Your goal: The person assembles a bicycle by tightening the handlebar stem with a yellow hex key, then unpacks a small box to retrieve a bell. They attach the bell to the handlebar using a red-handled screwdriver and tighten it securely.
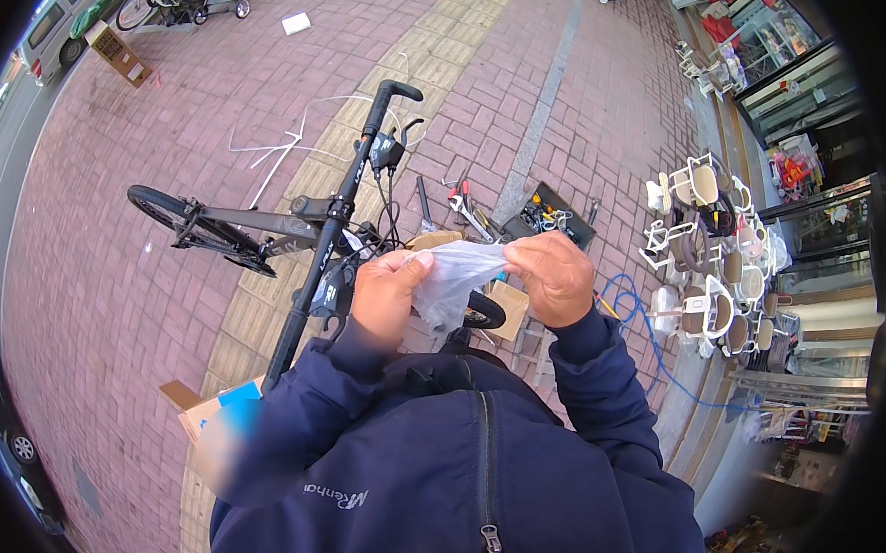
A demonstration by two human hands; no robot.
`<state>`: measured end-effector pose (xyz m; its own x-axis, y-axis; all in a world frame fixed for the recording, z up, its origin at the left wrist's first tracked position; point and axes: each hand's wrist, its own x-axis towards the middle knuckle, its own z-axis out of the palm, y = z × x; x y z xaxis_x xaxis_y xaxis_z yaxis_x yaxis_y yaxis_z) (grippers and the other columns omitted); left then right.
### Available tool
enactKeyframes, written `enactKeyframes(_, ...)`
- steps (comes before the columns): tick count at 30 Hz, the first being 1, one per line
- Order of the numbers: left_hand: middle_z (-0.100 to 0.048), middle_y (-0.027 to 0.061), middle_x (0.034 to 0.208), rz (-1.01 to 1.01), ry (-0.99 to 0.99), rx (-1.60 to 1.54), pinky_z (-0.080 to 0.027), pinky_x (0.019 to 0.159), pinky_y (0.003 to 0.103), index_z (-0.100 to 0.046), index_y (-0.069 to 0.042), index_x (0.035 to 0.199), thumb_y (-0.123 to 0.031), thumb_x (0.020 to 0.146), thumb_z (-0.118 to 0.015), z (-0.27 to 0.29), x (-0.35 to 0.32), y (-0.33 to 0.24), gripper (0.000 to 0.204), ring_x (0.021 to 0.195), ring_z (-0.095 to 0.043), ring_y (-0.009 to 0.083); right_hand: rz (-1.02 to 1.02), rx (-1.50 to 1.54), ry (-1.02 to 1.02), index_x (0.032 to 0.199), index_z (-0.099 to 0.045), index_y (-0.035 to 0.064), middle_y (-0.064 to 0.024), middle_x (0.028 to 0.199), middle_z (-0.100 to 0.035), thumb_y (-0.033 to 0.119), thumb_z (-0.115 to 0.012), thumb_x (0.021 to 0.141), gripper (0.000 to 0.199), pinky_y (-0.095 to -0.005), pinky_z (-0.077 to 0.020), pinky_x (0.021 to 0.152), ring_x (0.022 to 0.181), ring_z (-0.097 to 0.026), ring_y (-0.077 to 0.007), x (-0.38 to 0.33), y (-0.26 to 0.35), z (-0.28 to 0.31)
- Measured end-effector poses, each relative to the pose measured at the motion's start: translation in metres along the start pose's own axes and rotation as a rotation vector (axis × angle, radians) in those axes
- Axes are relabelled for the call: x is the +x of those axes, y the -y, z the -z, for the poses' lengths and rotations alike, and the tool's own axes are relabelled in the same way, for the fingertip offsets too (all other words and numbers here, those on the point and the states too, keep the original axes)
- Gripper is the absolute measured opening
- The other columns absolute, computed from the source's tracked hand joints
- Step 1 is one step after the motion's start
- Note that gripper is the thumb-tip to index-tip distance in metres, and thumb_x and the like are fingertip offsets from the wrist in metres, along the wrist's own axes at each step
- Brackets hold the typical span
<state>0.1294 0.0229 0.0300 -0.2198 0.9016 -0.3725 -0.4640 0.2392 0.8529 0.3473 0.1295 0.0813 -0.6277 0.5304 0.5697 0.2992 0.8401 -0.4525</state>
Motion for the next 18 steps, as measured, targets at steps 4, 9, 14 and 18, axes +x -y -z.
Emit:
enactKeyframes(4, -0.07, 0.0026, 0.085, -0.012, -0.172, -0.184, -0.048, 0.071, 0.025, -0.071, 0.004, 0.099, -0.011, 0.093, -0.065, 0.0, 0.01, 0.002, 0.017, 0.075, -0.06, 0.0096, 0.104, 0.023, 0.054, 0.093, -0.073, 0.0078, -0.0076, 0.101, -0.073, 0.008, -0.084, 0.069, 0.027, -0.038, -0.0548, 0.073, 0.085, -0.068, -0.0283, 0.0, 0.005, 0.002)
enactKeyframes(9, -0.071, 0.006, 0.094, -0.138, -0.204, -0.188, -0.049, 0.079, 0.028, -0.071, 0.004, 0.104, -0.01, 0.09, -0.067, -0.001, 0.013, 0.005, 0.02, 0.083, -0.063, 0.0138, 0.132, 0.096, 0.158, 0.092, -0.071, 0.0073, -0.0111, 0.11, -0.072, 0.006, -0.087, 0.065, 0.031, -0.039, -0.0547, 0.076, 0.091, -0.067, -0.0317, 0.0, 0.014, 0.003)
enactKeyframes(14, -0.071, 0.011, 0.11, -1.024, -0.248, 0.775, -0.047, 0.099, 0.042, -0.068, -0.003, 0.118, -0.01, 0.081, -0.077, -0.006, -0.003, -0.01, 0.039, 0.101, -0.065, 0.0286, 0.06, 0.063, 0.117, 0.091, -0.072, 0.0066, -0.0118, 0.11, -0.072, 0.007, -0.086, 0.066, 0.029, -0.0394, -0.0549, 0.076, 0.091, -0.067, -0.0324, 0.0, 0.017, 0.005)
enactKeyframes(18, -0.071, 0.0104, 0.101, -1.089, 0.187, 0.954, -0.046, 0.101, 0.052, -0.068, -0.006, 0.115, -0.012, 0.073, -0.085, -0.014, -0.006, -0.012, 0.046, 0.098, -0.066, 0.0309, 0.083, 0.108, 0.125, 0.09, -0.072, 0.0062, -0.012, 0.108, -0.073, 0.008, -0.086, 0.067, 0.027, -0.0393, -0.0548, 0.076, 0.091, -0.067, -0.032, 0.002, 0.019, 0.003)
